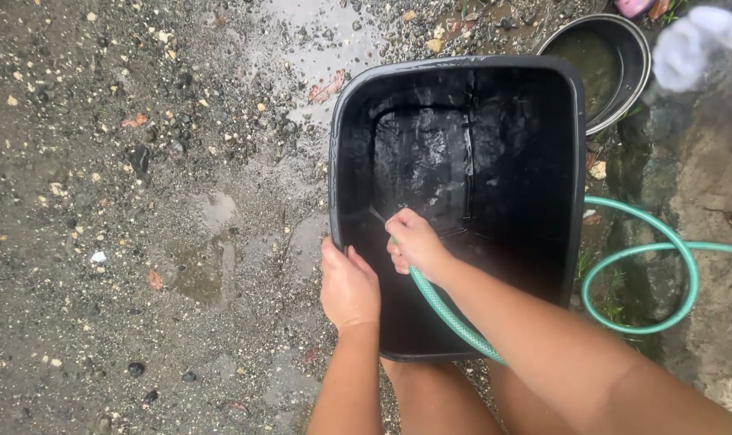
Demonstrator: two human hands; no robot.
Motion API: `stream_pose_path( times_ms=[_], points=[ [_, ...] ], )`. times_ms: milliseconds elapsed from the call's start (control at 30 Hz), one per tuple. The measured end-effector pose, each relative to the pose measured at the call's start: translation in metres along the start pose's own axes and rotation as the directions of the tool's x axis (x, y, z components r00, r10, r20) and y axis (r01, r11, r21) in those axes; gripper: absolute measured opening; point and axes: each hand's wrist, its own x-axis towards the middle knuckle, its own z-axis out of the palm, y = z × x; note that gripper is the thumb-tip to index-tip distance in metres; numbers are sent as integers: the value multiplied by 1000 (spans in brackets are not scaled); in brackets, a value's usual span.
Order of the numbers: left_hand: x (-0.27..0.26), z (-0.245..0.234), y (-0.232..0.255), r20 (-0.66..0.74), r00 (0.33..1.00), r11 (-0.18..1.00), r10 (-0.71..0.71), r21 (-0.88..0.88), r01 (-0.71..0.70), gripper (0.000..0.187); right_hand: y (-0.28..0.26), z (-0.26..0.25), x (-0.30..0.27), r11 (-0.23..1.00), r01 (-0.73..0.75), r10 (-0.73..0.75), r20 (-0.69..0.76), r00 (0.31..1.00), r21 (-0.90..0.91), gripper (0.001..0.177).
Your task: Washing a black plastic bin with a water hose in an outdoor gravel area.
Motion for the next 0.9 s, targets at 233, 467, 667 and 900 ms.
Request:
stream_pose_path(
  times_ms=[233,467,667,900],
  points=[
    [1,3,-3,-32,999,1000,19,-14,-19,43,-10,0,-15,998,56,-56,14,998,42,11],
    [-2,-3,-2,3,1000,1000,-11,-12,11,42,1,-10,-26,999,-30,32,70,997,-29,22],
    [-3,-5,1,7,999,999,-39,8,39,41,11,-59,-44,959,-271,267,51,962,82,43],
    [4,4,-4,-29,999,1000,-19,9,19,41,38,-103,-59,837,-361,202,381,902,412,49]
  ],
)
